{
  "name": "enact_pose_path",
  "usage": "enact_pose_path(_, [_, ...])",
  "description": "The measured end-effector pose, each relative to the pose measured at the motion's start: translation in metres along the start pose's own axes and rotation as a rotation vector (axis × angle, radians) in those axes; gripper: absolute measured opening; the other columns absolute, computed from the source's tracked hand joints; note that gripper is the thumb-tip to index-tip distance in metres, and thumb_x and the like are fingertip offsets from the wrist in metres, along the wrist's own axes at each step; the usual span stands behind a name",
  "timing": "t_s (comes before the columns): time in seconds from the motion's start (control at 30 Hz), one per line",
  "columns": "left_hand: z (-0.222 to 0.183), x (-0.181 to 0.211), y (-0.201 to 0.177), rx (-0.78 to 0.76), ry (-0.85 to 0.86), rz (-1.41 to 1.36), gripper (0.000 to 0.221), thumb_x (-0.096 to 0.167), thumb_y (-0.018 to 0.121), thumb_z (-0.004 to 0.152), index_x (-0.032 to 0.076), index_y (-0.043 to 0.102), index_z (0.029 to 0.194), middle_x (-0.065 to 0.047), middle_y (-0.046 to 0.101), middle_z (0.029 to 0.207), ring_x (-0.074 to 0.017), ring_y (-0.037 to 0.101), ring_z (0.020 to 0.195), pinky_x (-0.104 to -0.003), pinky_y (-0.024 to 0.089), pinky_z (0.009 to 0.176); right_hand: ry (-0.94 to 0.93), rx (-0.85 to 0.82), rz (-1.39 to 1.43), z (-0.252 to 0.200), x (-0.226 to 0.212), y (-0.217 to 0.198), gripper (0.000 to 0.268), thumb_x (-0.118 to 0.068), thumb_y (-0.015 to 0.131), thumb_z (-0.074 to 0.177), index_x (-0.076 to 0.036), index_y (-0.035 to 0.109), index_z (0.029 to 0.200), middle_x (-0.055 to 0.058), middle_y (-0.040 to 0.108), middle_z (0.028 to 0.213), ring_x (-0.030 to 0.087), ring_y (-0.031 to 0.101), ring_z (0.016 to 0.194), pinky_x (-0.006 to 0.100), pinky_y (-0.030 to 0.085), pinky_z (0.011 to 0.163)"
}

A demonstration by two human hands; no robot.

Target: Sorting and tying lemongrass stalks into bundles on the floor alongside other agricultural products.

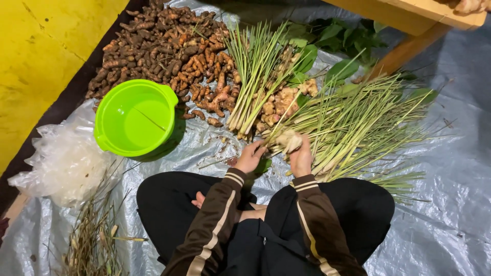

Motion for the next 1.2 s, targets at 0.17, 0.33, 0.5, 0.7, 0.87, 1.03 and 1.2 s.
enact_pose_path(0.17, [-0.014,-0.016,0.004,-0.064,-0.044,-0.35,0.02,0.013,0.054,0.107,0.006,0.068,0.118,-0.006,0.065,0.075,-0.0145,0.06,0.063,-0.029,0.052,0.065,0.075,-0.058,-0.205,0.011,0.049,-0.017,0.037,-0.019,0.061,0.103,0.002,0.059,0.133,0.013,0.063,0.12,0.018,0.059,0.109,0.037,0.053,0.099])
enact_pose_path(0.33, [-0.027,-0.014,0.003,-0.085,-0.19,-0.556,0.017,0.012,0.048,0.108,0.007,0.064,0.11,0.001,0.051,0.068,-0.0042,0.046,0.053,-0.015,0.042,0.047,0.163,-0.244,-0.334,0.027,0.086,-0.044,0.054,-0.01,0.072,0.096,0.003,0.051,0.145,0.017,0.066,0.126,0.02,0.065,0.11,0.038,0.057,0.095])
enact_pose_path(0.5, [-0.028,-0.025,0.004,-0.06,-0.152,-0.548,0.023,0.013,0.048,0.109,0.008,0.065,0.095,0.001,0.048,0.06,-0.0045,0.044,0.046,-0.015,0.037,0.042,0.337,-0.348,-0.145,0.002,0.073,-0.011,0.056,0.0,0.069,0.093,-0.002,0.05,0.145,0.011,0.065,0.128,0.02,0.07,0.106,0.036,0.061,0.089])
enact_pose_path(0.7, [-0.038,-0.058,0.031,-0.194,-0.111,-0.401,0.023,0.014,0.055,0.106,0.011,0.065,0.085,0.004,0.052,0.06,-0.0059,0.041,0.051,-0.018,0.037,0.049,0.242,-0.223,-0.493,0.0,0.068,-0.021,0.022,-0.012,0.085,0.084,-0.005,0.067,0.095,0.002,0.07,0.077,0.005,0.06,0.052,0.013,0.043,0.036])
enact_pose_path(0.87, [-0.037,-0.039,0.029,-0.173,-0.091,-0.414,0.027,0.013,0.052,0.107,0.012,0.063,0.083,0.003,0.052,0.059,-0.0064,0.042,0.051,-0.018,0.036,0.051,0.159,-0.165,-0.51,0.007,0.064,-0.026,0.022,-0.015,0.085,0.085,-0.004,0.068,0.095,0.005,0.071,0.075,0.007,0.062,0.051,0.015,0.048,0.037])
enact_pose_path(1.03, [-0.047,-0.012,0.028,-0.176,-0.138,-0.506,0.027,0.015,0.053,0.108,0.012,0.064,0.083,0.004,0.052,0.059,-0.004,0.042,0.05,-0.016,0.035,0.051,0.033,-0.081,-0.517,0.021,0.046,-0.037,0.021,-0.018,0.081,0.088,-0.006,0.069,0.1,0.008,0.069,0.069,0.011,0.059,0.042,0.016,0.042,0.03])
enact_pose_path(1.2, [-0.04,-0.048,0.039,-0.143,-0.152,-0.651,0.02,0.016,0.054,0.108,0.006,0.07,0.099,-0.004,0.056,0.055,-0.0091,0.049,0.043,-0.018,0.04,0.046,-0.066,0.054,-0.453,0.013,0.014,-0.026,0.019,-0.018,0.076,0.093,-0.003,0.065,0.099,0.008,0.067,0.069,0.012,0.059,0.04,0.017,0.042,0.032])
Point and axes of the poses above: each hand's wrist, its own z-axis towards the middle knuckle, its own y-axis out of the palm, x = y × z, the point moved 7 cm from there along z, towards the middle knuckle
